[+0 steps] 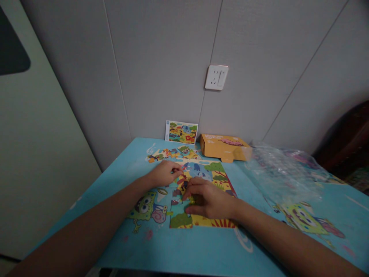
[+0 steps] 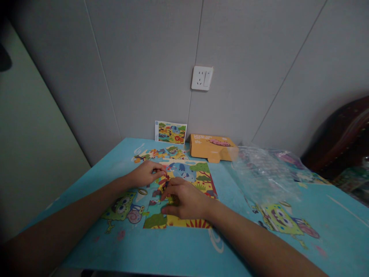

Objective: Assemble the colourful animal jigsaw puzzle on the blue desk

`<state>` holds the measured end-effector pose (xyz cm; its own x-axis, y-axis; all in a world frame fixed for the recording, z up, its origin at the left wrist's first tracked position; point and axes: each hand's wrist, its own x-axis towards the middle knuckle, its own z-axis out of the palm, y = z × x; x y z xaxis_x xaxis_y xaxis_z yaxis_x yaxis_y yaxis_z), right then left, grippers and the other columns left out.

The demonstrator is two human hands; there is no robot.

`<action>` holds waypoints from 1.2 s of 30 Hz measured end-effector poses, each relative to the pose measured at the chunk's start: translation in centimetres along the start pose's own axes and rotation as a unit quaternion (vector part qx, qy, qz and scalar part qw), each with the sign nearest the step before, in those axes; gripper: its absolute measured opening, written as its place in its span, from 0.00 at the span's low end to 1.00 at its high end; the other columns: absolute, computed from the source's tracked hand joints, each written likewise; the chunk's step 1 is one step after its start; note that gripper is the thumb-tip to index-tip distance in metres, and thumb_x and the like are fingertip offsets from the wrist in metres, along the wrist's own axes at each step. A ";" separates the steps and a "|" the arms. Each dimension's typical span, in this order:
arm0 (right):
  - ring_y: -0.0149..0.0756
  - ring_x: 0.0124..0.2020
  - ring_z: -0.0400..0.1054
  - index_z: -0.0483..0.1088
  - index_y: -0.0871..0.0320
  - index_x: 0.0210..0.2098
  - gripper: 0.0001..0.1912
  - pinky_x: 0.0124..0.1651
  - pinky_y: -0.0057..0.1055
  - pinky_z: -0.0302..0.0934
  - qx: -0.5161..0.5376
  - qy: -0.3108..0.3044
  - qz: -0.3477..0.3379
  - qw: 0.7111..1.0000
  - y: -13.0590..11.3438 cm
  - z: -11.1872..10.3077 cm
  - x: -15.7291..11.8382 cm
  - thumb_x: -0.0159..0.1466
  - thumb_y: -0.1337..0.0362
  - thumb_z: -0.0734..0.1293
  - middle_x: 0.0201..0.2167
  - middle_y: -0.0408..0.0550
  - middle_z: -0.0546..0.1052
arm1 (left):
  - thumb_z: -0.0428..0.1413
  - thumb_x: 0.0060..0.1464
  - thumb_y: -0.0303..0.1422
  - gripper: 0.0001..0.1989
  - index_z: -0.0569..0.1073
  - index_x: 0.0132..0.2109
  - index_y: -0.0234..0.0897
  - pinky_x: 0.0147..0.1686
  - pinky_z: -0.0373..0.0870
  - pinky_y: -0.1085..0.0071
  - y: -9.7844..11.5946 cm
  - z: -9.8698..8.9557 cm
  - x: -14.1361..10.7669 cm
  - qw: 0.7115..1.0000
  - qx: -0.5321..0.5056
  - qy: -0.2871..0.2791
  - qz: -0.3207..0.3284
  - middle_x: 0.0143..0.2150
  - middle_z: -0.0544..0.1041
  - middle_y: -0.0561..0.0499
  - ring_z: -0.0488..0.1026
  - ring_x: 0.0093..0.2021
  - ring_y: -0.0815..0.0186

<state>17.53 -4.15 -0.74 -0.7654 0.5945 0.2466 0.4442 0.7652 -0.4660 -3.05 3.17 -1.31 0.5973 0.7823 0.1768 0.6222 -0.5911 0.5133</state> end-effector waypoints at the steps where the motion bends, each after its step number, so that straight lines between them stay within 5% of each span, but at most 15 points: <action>1: 0.37 0.40 0.66 0.73 0.60 0.38 0.13 0.44 0.34 0.61 -0.002 0.000 0.003 1.000 0.0 0.0 0.0 0.56 0.60 0.73 0.37 0.49 0.72 | 0.51 0.56 0.33 0.12 0.78 0.34 0.33 0.27 0.56 0.76 0.0 0.0 0.0 1.000 0.002 0.000 -0.001 0.24 0.74 0.52 0.67 0.25 0.69; 12: 0.38 0.37 0.64 0.68 0.60 0.31 0.12 0.41 0.34 0.59 -0.017 0.005 0.029 0.999 0.2 -0.2 0.0 0.55 0.60 0.73 0.34 0.48 0.71 | 0.53 0.56 0.35 0.13 0.78 0.42 0.33 0.41 0.65 0.70 0.0 -0.1 -0.3 0.999 0.024 -0.011 0.027 0.38 0.78 0.46 0.73 0.38 0.62; 16: 0.37 0.36 0.63 0.65 0.59 0.28 0.12 0.39 0.33 0.59 -0.017 0.010 0.032 0.999 0.0 -0.2 0.0 0.55 0.61 0.72 0.32 0.47 0.70 | 0.59 0.50 0.44 0.27 0.71 0.55 0.35 0.55 0.61 0.61 0.1 -1.1 -0.8 0.994 0.055 -0.054 0.078 0.52 0.71 0.41 0.67 0.53 0.55; 21: 0.36 0.35 0.64 0.67 0.59 0.30 0.05 0.40 0.33 0.59 0.003 0.028 -0.001 1.000 0.4 -0.5 -0.2 0.55 0.68 0.68 0.32 0.47 0.70 | 0.64 0.37 0.54 0.47 0.61 0.64 0.45 0.61 0.48 0.48 -0.3 -1.8 -1.6 0.979 0.078 -0.161 0.096 0.65 0.54 0.40 0.47 0.65 0.43; 26: 0.34 0.32 0.64 0.68 0.59 0.30 0.08 0.38 0.31 0.59 0.003 0.056 -0.001 0.998 1.2 -0.8 -0.3 0.51 0.76 0.65 0.30 0.46 0.70 | 0.62 0.38 0.56 0.47 0.60 0.63 0.48 0.62 0.42 0.43 -0.2 -1.7 -1.7 0.976 0.076 -0.187 0.086 0.68 0.48 0.40 0.39 0.67 0.40; 36: 0.36 0.36 0.67 0.71 0.59 0.30 0.04 0.42 0.33 0.60 0.015 0.025 -0.015 0.999 1.1 -0.4 0.0 0.54 0.69 0.70 0.32 0.47 0.73 | 0.62 0.39 0.56 0.46 0.60 0.64 0.49 0.62 0.42 0.42 0.0 -1.9 -1.8 0.974 0.072 -0.202 0.071 0.69 0.47 0.41 0.39 0.68 0.39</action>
<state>18.24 -3.22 -0.92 -0.7529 0.5842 0.3030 0.4077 0.7754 -0.4822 -5.05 2.10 -0.02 0.8150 0.5665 -0.1220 0.5657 -0.7321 0.3795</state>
